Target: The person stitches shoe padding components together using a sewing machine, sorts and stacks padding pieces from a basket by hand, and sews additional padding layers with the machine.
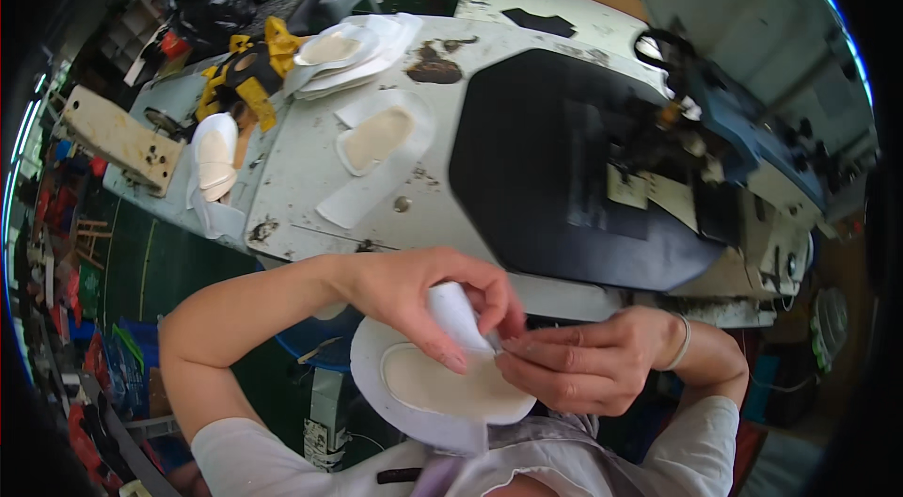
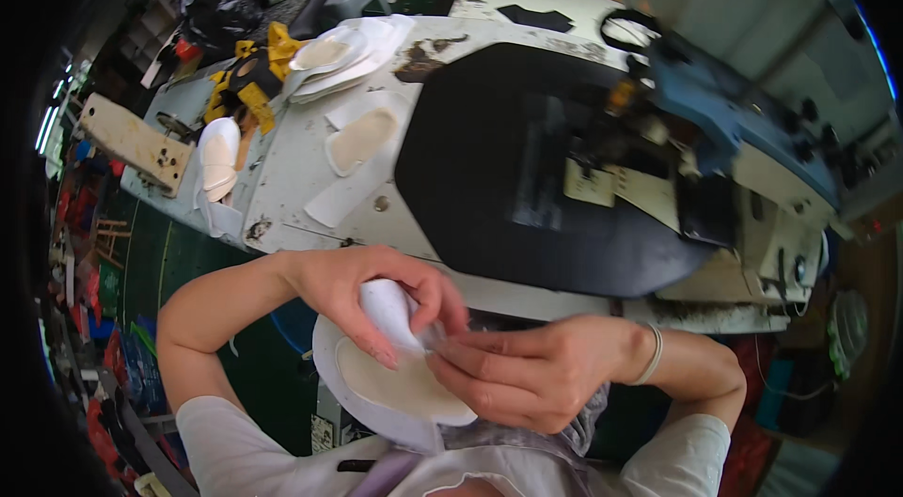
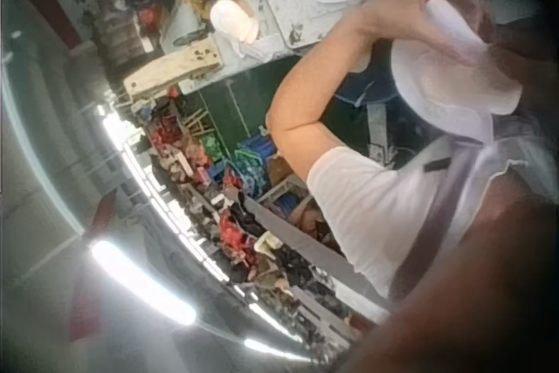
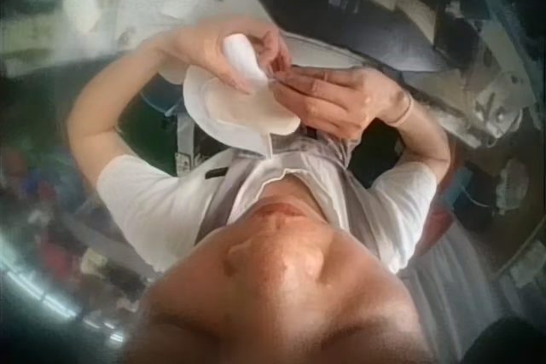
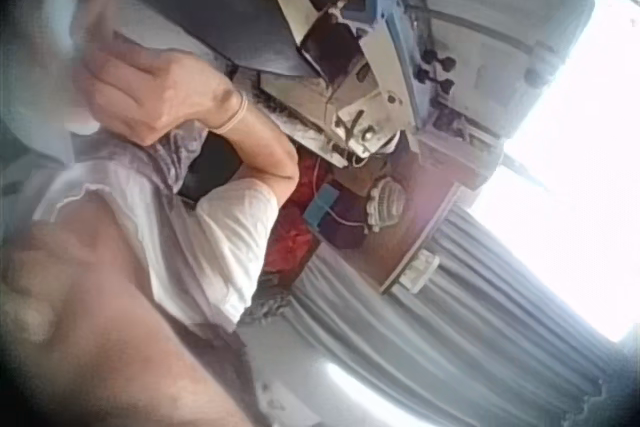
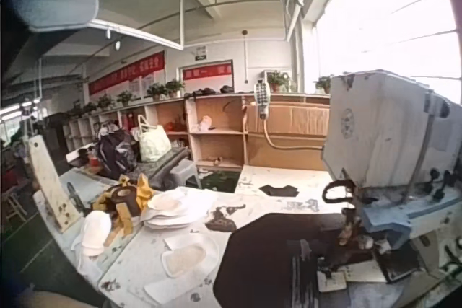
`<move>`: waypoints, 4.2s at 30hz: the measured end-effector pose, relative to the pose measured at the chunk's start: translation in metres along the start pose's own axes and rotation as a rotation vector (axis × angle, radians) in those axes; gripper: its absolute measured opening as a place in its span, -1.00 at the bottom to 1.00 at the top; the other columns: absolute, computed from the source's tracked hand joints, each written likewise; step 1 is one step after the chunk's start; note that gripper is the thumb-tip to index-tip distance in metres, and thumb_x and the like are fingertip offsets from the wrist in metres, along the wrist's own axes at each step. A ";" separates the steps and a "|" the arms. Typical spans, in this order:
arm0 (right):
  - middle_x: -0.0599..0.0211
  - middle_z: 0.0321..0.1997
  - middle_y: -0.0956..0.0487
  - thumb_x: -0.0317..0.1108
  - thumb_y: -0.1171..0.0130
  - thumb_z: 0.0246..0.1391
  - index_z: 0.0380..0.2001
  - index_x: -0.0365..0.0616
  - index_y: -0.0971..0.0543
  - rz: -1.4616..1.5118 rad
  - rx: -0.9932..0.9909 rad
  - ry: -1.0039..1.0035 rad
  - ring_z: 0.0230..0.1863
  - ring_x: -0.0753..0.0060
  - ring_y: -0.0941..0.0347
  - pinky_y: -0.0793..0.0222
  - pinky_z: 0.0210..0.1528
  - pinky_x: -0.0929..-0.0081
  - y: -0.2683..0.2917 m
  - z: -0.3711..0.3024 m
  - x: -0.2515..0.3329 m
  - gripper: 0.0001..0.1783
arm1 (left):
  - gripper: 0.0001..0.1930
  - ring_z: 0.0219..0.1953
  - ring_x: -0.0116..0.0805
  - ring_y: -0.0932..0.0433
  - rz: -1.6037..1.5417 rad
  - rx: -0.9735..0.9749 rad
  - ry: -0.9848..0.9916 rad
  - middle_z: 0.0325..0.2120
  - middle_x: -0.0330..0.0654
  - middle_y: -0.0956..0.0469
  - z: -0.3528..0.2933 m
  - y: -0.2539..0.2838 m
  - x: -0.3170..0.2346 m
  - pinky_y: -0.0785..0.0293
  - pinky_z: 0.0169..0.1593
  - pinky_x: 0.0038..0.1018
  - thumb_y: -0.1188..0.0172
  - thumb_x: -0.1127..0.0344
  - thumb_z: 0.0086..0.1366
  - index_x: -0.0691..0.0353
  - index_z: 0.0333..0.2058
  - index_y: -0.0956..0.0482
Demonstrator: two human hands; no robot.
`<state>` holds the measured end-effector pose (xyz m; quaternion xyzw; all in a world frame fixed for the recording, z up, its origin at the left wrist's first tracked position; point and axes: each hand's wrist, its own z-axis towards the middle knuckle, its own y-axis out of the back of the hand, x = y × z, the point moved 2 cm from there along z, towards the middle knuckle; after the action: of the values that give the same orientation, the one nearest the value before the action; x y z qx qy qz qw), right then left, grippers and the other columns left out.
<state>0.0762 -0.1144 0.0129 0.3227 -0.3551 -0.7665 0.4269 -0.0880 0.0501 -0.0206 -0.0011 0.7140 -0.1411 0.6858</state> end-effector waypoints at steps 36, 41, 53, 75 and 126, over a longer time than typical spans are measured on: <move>0.14 -0.35 -0.58 -0.36 -0.16 -0.35 -0.30 -0.41 -0.64 -0.618 0.069 -0.555 -0.29 0.27 -0.57 -0.52 -0.31 0.48 0.024 -0.071 -0.048 -0.55 | -0.51 -0.29 -0.11 -0.60 0.949 -0.359 -0.027 -0.32 0.05 -0.68 0.183 0.096 -0.055 -0.53 -0.06 -0.32 -0.48 0.31 -0.03 0.35 -0.07 -0.68; 0.18 -0.38 -0.57 -0.35 -0.16 -0.36 -0.30 -0.41 -0.64 -0.622 0.071 -0.588 -0.32 0.29 -0.55 -0.50 -0.35 0.50 0.026 -0.074 -0.046 -0.54 | -0.43 0.00 0.03 -0.56 1.590 -0.621 -0.531 0.02 0.04 -0.59 0.124 0.067 -0.064 -0.49 0.11 -0.16 -0.49 0.27 0.03 0.31 0.04 -0.60; 0.22 -0.24 -0.62 -0.37 -0.20 -0.28 -0.23 -0.29 -0.63 -0.451 0.031 -0.729 -0.23 0.28 -0.60 -0.61 -0.17 0.43 0.033 -0.080 -0.039 -0.58 | -0.54 0.22 0.10 -0.52 1.523 -0.300 -0.312 0.13 0.01 -0.57 0.101 0.019 -0.044 -0.41 0.32 -0.04 -0.24 0.51 0.08 0.23 0.03 -0.65; 0.21 -0.18 -0.66 -0.39 -0.26 -0.24 -0.27 -0.24 -0.63 -0.398 -0.024 -0.724 -0.16 0.27 -0.63 -0.63 -0.17 0.42 0.029 -0.087 -0.038 -0.65 | -0.54 0.23 0.09 -0.45 1.441 -0.089 -0.350 0.14 -0.01 -0.51 0.109 0.052 -0.050 -0.43 0.27 -0.11 -0.21 0.52 0.19 0.08 0.08 -0.68; 0.28 -0.16 -0.67 -0.36 -0.44 -0.08 -0.24 -0.20 -0.66 -0.379 -0.058 -0.817 -0.14 0.25 -0.63 -0.61 -0.21 0.40 0.030 -0.085 -0.041 -0.70 | -0.51 -0.10 -0.05 -0.55 1.819 -0.286 -0.176 -0.13 -0.03 -0.53 0.114 0.002 -0.054 -0.52 -0.05 -0.24 -0.16 0.44 0.08 0.39 0.05 -0.58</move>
<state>0.1744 -0.1123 -0.0008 0.0410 -0.4073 -0.9054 0.1127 0.0278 0.0398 0.0298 0.4646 0.3959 0.5419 0.5776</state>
